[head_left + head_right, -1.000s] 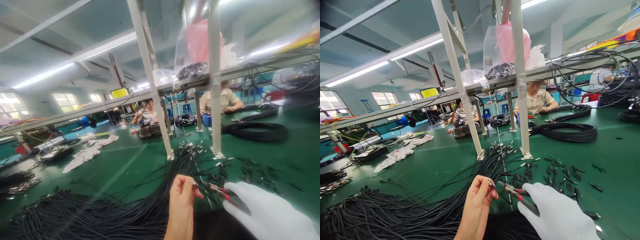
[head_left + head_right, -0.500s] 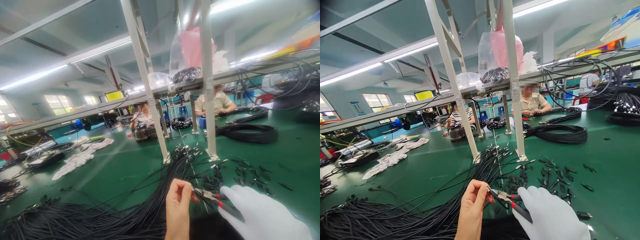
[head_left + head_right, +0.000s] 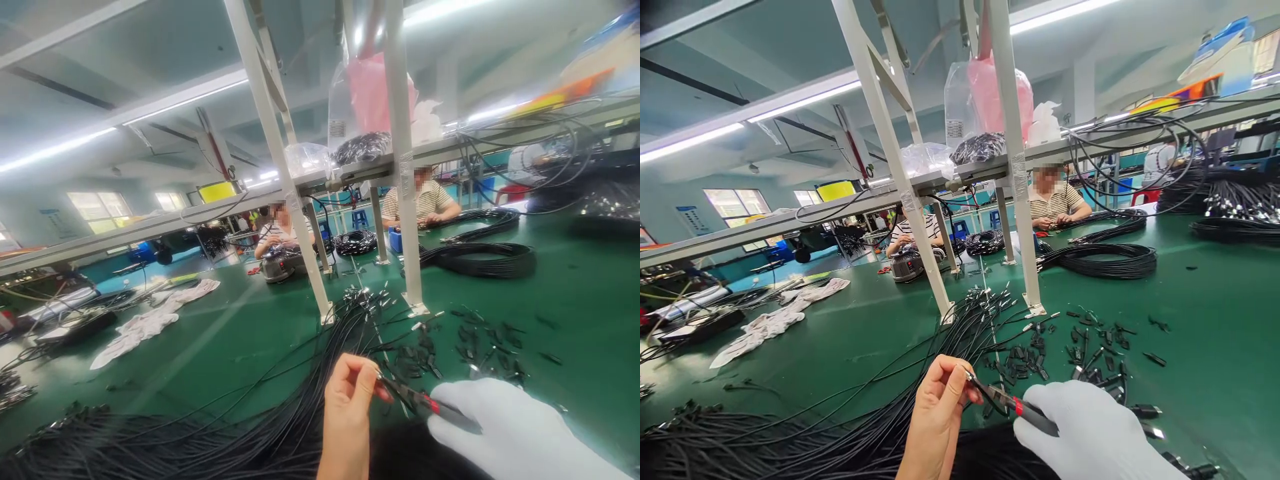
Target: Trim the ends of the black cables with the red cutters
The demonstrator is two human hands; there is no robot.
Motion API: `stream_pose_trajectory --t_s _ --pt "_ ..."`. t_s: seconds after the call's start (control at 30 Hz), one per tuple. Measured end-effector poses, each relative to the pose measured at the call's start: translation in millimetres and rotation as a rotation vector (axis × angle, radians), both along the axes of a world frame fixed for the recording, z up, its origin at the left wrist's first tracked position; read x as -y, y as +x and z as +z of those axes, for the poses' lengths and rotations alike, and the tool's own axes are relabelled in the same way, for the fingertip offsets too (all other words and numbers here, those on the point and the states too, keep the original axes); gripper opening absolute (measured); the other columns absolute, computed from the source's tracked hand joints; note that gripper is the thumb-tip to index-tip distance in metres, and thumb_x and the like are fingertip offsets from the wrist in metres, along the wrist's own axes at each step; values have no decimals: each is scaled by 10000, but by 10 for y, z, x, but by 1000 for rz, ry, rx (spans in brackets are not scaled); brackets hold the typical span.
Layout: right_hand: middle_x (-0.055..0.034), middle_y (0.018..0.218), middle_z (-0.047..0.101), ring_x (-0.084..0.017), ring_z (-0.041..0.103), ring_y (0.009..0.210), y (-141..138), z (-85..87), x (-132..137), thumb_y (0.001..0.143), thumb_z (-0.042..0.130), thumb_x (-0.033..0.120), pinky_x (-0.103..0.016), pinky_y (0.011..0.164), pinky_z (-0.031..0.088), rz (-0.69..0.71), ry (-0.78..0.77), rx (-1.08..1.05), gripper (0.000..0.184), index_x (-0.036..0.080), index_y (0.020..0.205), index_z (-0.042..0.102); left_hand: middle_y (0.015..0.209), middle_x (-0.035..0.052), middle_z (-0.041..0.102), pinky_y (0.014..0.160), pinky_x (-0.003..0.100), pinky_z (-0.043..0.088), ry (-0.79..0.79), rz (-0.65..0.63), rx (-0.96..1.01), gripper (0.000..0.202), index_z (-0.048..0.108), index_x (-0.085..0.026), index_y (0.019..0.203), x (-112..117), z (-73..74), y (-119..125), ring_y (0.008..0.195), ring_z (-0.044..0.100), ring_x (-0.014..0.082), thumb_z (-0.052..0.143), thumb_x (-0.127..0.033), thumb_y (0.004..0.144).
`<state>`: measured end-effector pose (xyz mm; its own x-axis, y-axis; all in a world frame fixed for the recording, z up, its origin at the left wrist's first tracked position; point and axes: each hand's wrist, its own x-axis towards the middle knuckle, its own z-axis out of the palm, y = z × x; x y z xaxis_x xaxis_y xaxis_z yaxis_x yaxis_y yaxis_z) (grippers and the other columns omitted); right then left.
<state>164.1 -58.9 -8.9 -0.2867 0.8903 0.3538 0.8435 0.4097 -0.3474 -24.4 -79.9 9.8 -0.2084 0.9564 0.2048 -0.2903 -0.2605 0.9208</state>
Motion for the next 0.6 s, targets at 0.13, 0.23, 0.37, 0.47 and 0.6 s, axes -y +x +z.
stream_pose_trajectory --t_s 0.13,0.23,0.37,0.47,0.6 --pt "30 550 604 -144 547 484 -11 29 5 793 567 392 -239 451 283 60 -206 -23 253 255 581 587 699 -27 575 595 233 451 17 -49 89 297 632 -171 696 -30 -23 -4 586 530 94 774 -423 764" --pt "23 556 604 -145 542 502 -48 142 64 750 611 390 -246 484 304 18 -246 -99 230 241 576 582 699 -27 574 591 229 447 21 -67 124 284 637 -168 702 -30 -43 2 579 510 86 780 -405 764" --pt "15 568 625 -146 560 548 -85 425 145 734 591 360 -240 512 324 45 -534 -138 237 219 560 514 681 -35 562 580 218 429 22 -111 185 280 636 -164 704 -4 -22 8 564 486 74 787 -393 763" --pt "14 535 609 -134 556 550 -78 586 166 748 532 322 -238 536 342 129 -789 -176 244 210 546 454 680 -36 558 580 219 425 8 -190 241 276 628 -163 696 8 11 4 564 482 73 790 -374 766" --pt "36 489 525 -106 491 509 -42 561 152 722 526 298 -230 507 312 231 -919 -301 197 206 564 456 662 -42 554 552 210 406 29 -281 357 257 623 -167 696 9 20 3 535 469 63 791 -348 772"
